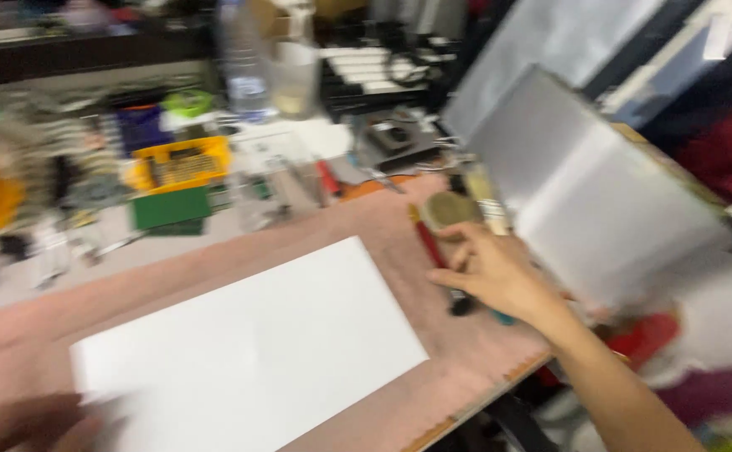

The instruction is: The person is using a brush to apply a cleaning solution or coating to a white rectangular sheet on a repair bench.

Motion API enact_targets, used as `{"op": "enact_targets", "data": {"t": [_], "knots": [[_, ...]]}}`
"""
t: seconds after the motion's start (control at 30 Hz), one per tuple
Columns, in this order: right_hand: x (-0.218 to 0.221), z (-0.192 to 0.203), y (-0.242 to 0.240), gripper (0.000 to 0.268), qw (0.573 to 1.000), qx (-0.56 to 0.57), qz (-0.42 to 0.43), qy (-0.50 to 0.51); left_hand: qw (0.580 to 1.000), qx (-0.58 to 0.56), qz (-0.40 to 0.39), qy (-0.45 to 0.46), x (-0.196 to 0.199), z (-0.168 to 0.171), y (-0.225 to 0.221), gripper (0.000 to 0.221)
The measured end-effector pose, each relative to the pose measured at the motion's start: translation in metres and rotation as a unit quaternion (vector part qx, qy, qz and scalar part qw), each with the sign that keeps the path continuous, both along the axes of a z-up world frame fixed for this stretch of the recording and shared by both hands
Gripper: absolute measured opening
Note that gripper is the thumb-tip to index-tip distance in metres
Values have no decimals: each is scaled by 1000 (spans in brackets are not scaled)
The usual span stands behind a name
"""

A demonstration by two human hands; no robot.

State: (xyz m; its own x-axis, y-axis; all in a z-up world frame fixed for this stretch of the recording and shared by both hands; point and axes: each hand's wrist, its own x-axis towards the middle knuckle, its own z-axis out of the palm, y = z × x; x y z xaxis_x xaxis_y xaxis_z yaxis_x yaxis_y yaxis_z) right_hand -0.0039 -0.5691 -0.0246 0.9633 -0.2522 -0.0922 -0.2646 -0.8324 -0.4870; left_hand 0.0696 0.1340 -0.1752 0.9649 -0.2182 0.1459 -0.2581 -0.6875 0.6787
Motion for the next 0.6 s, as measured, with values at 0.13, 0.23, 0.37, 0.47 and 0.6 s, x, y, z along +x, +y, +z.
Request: {"op": "enact_targets", "data": {"t": [0.13,0.23,0.37,0.47,0.6], "knots": [[10,20,32,87,983,172,-63,13,997,2,34,-71,-79,100,-85,21],[6,69,93,72,946,313,-86,1,997,-23,-9,-69,-95,126,-96,42],[19,115,212,32,951,281,-86,93,989,34,-69,-124,-98,138,-96,43],[45,97,261,21,944,272,170,74,994,89,-34,-48,-104,150,-91,47],[69,92,331,29,926,206,313,46,997,76,-18,0,-109,163,-84,50]]}}
